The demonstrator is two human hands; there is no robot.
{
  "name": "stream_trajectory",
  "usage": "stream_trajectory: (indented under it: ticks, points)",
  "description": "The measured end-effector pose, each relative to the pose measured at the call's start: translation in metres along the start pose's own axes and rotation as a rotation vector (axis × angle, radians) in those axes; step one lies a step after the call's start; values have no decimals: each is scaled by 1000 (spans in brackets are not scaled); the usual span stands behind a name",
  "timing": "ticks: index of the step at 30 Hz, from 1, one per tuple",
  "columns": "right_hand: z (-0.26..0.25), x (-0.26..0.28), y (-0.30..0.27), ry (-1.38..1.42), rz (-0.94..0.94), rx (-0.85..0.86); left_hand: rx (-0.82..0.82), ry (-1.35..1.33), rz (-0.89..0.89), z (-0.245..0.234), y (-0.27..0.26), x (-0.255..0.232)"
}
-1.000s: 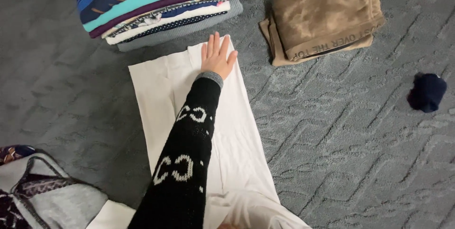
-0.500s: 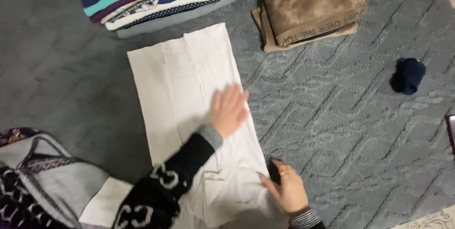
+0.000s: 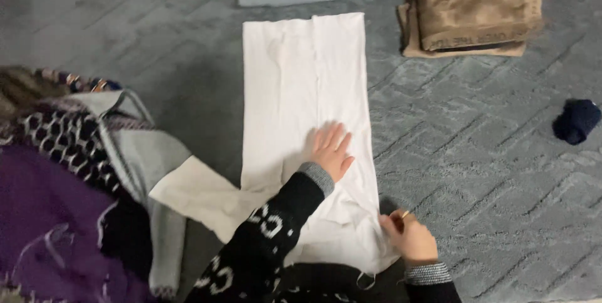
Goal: The person is folding a variety of tops, including a turquoise sweater, a patterned blue and brown top, and a long white shirt, on a bed.
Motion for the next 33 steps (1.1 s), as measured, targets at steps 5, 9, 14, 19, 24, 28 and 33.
stream_trajectory:
  ticks: [5,9,14,19,24,28,33]
  points:
    - [-35,22,-13,87,-108,-299,46,-121,-558,-46,-148,32]
    - [-38,75,-14,144,-292,-359,54,235,-514,-56,-239,10]
    - [-13,178,16,273,-648,-224,28,-261,-228,13,-275,-28]
    - [-40,271,65,458,-630,-113,-139,-342,-379,-11,-248,9]
    - [-61,332,177,686,-575,-55,153,-223,-655,-1,-226,81]
    - [-92,369,242,962,-441,-34,-372,206,-394,-36,-224,72]
    - [-121,410,288,919,-332,-51,-389,-62,-431,-64,-216,82]
Point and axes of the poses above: each hand's wrist, its own y-axis towards the middle knuckle, its own z-axis out of the palm, x = y × z, the point moved 10 cm from there along y, towards the middle knuckle, and after that the axes turned 6 degrees about -y, right-handed, at the moved point
